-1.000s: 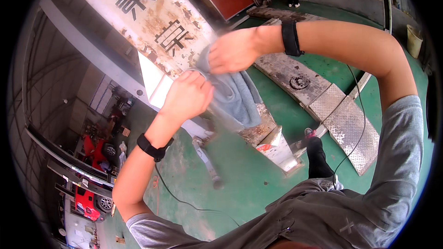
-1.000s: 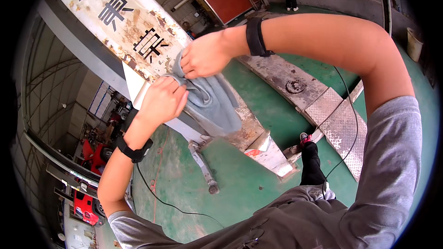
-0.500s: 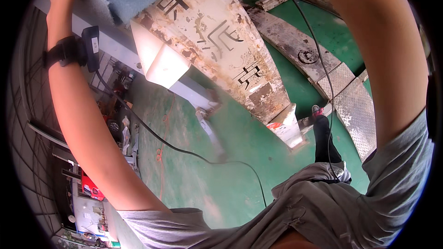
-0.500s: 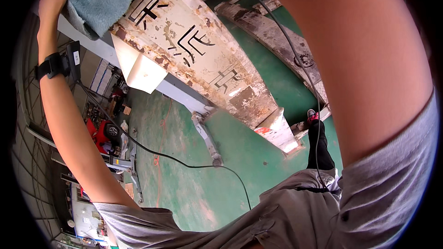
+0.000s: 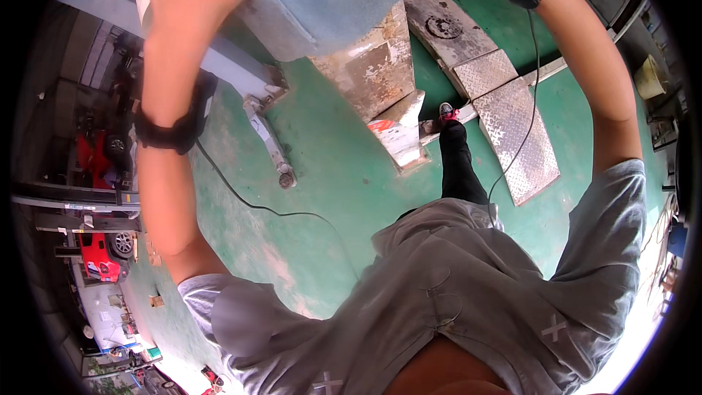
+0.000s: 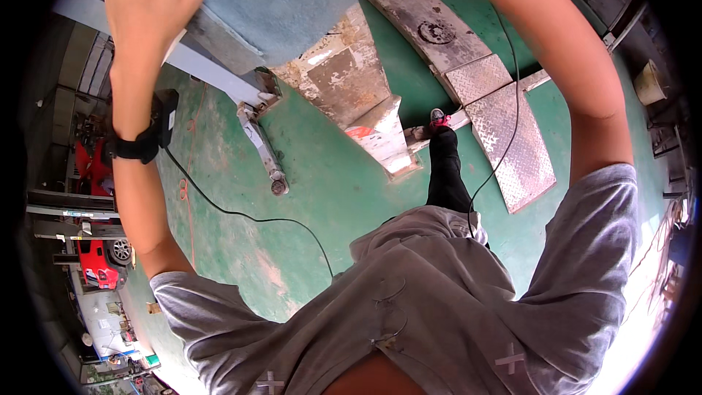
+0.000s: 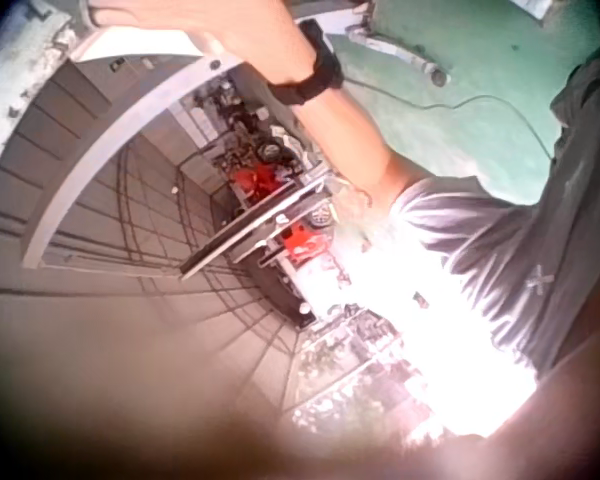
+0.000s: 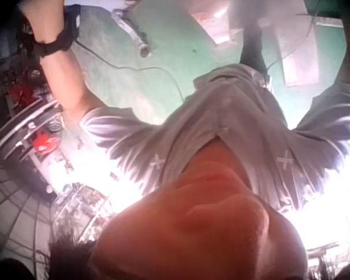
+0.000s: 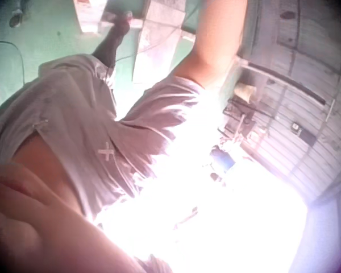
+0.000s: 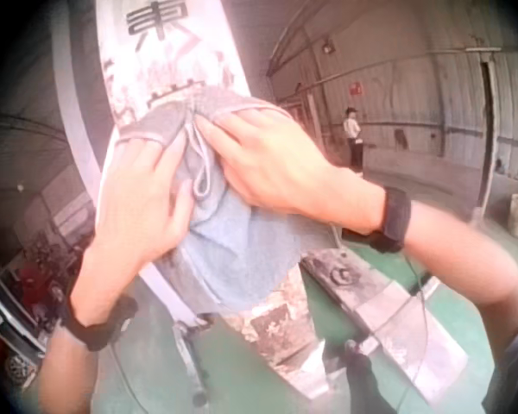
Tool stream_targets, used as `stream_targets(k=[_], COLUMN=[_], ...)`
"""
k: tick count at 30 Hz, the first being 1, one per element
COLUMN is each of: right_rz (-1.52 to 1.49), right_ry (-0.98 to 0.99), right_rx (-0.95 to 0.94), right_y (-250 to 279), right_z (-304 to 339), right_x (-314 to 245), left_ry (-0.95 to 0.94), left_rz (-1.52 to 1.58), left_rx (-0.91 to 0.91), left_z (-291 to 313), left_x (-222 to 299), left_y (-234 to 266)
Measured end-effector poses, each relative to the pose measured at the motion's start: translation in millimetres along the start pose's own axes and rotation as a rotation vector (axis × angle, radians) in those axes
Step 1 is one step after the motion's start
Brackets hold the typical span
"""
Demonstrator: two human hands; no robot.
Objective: The person wipes a red metal pole and a vertical black pipe with a grey cloth. They then move to a white metal pillar and wipe its surface with the same cloth.
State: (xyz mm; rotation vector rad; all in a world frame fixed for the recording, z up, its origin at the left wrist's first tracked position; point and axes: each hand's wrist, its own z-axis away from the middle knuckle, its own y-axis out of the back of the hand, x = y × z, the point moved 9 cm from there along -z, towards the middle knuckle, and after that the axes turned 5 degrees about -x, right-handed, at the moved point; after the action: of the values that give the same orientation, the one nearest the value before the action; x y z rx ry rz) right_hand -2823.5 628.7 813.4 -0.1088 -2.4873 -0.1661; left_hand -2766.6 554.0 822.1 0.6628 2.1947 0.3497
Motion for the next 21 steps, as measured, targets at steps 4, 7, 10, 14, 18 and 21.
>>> stream_targets(k=[4, 7, 10, 14, 18, 21], right_rz=[-0.158, -0.241, -0.397, -0.553, -0.490, -0.357], right_ry=[-0.210, -0.165, -0.192, -0.177, -0.294, -0.488], right_rx=[-0.575, -0.551, -0.671, -0.704, -0.441, -0.109], right_y=[-49, -28, -26, -22, 0, 28], right_z=[102, 148, 193, 214, 153, 108], right_x=[-68, -109, -151, -176, -104, -24], left_ry=[-0.087, -0.131, -0.136, -0.090, 0.051, 0.275], left_rz=[0.114, 0.243, 0.432, 0.531, 0.398, 0.296], left_rx=[0.092, 0.025, -0.279, -0.386, -0.241, -0.104], left_z=[93, 136, 193, 225, 181, 151], left_x=[67, 118, 153, 154, 96, 33], left_y=[-29, -49, -88, -78, -19, 20])
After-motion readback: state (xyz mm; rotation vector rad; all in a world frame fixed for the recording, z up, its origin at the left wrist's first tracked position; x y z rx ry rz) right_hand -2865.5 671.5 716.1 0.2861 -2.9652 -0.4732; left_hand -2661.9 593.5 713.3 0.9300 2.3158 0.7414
